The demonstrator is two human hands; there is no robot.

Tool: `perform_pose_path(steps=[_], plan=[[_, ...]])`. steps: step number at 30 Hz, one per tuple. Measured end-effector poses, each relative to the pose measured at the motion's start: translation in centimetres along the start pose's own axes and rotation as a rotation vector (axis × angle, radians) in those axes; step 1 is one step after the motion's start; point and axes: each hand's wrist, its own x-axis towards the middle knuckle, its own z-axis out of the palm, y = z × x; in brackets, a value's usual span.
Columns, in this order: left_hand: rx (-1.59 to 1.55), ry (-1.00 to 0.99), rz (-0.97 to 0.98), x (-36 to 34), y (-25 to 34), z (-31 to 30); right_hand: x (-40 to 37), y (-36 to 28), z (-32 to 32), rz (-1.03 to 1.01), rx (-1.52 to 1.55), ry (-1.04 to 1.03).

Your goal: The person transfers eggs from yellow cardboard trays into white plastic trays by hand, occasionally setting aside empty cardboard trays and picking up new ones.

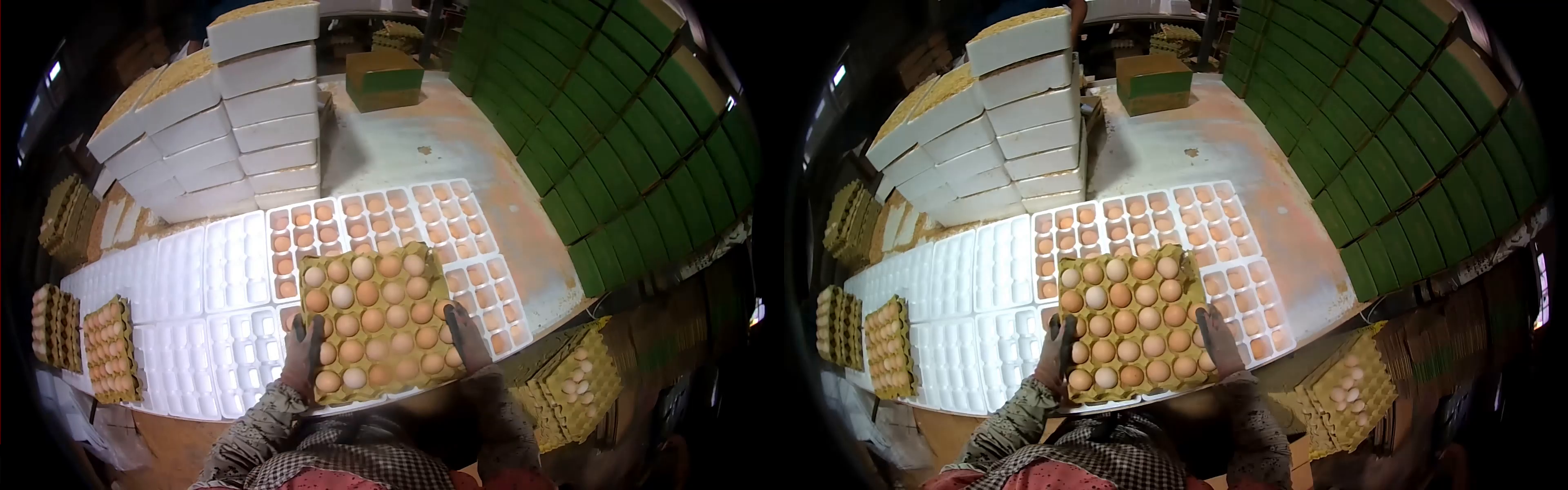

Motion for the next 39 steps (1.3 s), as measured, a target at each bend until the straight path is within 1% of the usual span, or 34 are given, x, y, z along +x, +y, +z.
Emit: perform_pose_path(steps=[1, 2, 3, 5, 7, 8, 9, 10, 11, 13, 14, 15, 16, 17, 18, 19, 20, 21, 23, 24, 25, 26, 27, 29, 30, 31, 32, 33, 34, 35, 36, 37, 38, 39], plan=[[-0.097, 0.023, -0.026, 1.2, 1.4, -1.2, -0.3, -0.8, 0.5, -0.004, -0.009, -0.007], [-0.837, 0.149, -0.381, 1.6, 2.3, -0.5, -1.3, -1.9, 0.6, 0.040, 0.160, -0.039], [-1.178, 0.163, -0.767, 2.9, 3.7, -2.0, -2.3, -3.4, 0.8, 0.080, 0.325, -0.068], [-1.122, 0.252, -0.578, 2.3, 3.4, -2.9, -4.0, -5.4, 1.6, 0.022, 0.369, -0.064], [-1.254, 0.257, -0.529, 1.6, 3.8, -7.2, -5.2, -5.9, 2.4, -0.066, 0.285, -0.049], [-0.703, 0.271, -0.240, 0.4, 2.4, -9.0, -6.0, -7.0, 3.3, -0.074, 0.275, -0.048], [-0.206, 0.278, 0.051, -0.6, 1.3, -11.9, -7.3, -8.8, 4.7, -0.137, 0.291, -0.072], [-0.605, 0.296, -0.122, -1.8, 0.1, -13.3, -8.6, -10.7, 6.5, -0.203, 0.314, -0.100], [-1.000, 0.311, -0.295, -3.2, -1.2, -14.8, -9.7, -12.4, 8.4, -0.199, 0.382, -0.173], [-0.347, 0.310, -0.104, -5.9, -4.4, -19.9, -11.2, -13.7, 12.6, -0.210, 0.459, -0.369], [-0.143, 0.319, -0.064, -7.4, -6.3, -21.8, -11.7, -13.6, 15.3, -0.290, 0.392, -0.358], [-0.044, 0.281, -0.085, -8.7, -7.4, -23.8, -11.9, -13.3, 18.0, -0.370, 0.327, -0.349], [-0.571, 0.360, -0.306, -9.4, -7.2, -25.0, -12.0, -13.1, 20.5, -0.439, 0.172, -0.335], [-1.108, 0.437, -0.516, -10.1, -7.1, -25.8, -12.0, -13.0, 23.2, -0.441, 0.177, -0.365], [-0.929, 0.458, -0.476, -11.2, -9.2, -26.0, -11.9, -12.8, 25.7, -0.352, 0.263, -0.413], [-0.802, 0.483, -0.405, -13.7, -14.9, -24.1, -11.6, -12.2, 28.1, -0.257, 0.343, -0.458], [-0.931, 0.500, -0.603, -14.7, -16.6, -23.8, -10.6, -10.8, 30.3, -0.181, 0.415, -0.517], [-1.063, 0.510, -0.803, -15.2, -18.3, -23.6, -9.2, -9.3, 32.0, -0.163, 0.409, -0.535], [-0.902, 0.443, -0.800, -17.6, -24.6, -20.4, -7.4, -7.0, 34.2, -0.153, 0.316, -0.660], [-0.988, 0.394, -0.847, -17.9, -25.3, -20.3, -7.1, -7.0, 33.5, -0.287, 0.054, -0.621], [-0.994, 0.381, -0.863, -18.4, -25.5, -20.3, -6.8, -7.2, 32.6, -0.421, -0.208, -0.573], [-0.739, 0.424, -0.786, -17.8, -23.5, -21.5, -9.3, -10.2, 31.2, -0.493, -0.294, -0.320], [-0.487, 0.465, -0.705, -17.1, -20.8, -22.9, -10.1, -11.6, 29.8, -0.562, -0.299, -0.307], [0.017, 0.526, -0.508, -14.9, -16.5, -23.9, -12.7, -14.5, 27.4, -0.841, -0.577, -0.508], [-0.206, 0.538, -0.326, -14.6, -15.2, -22.8, -13.0, -13.6, 27.6, -0.897, -0.747, -0.605], [-0.167, 0.352, -0.212, -14.2, -12.3, -22.7, -13.5, -12.3, 28.0, -0.949, -0.917, -0.703], [-0.028, 0.151, -0.094, -13.5, -9.9, -22.4, -13.6, -11.0, 28.6, -1.043, -0.892, -0.605], [0.124, -0.023, -0.048, -13.4, -8.1, -21.4, -13.5, -11.1, 28.4, -1.042, -0.898, -0.595], [0.141, -0.118, -0.007, -13.2, -7.3, -19.9, -13.3, -11.5, 28.0, -0.936, -0.801, -0.604], [0.139, -0.115, -0.002, -13.3, -7.0, -18.7, -13.2, -11.8, 27.6, -0.825, -0.700, -0.612], [0.189, -0.174, -0.014, -13.3, -6.8, -17.7, -12.9, -12.6, 26.9, -0.853, -0.562, -0.535], [0.239, -0.232, -0.028, -13.3, -6.7, -17.2, -11.9, -11.7, 26.8, -0.540, -0.031, -0.525], [0.202, -0.171, -0.010, -13.5, -6.7, -17.4, -10.5, -11.2, 26.7, -0.571, -0.113, -0.498], [0.202, -0.172, -0.002, -13.4, -7.1, -17.7, -9.7, -12.6, 26.8, -0.601, -0.193, -0.468]])
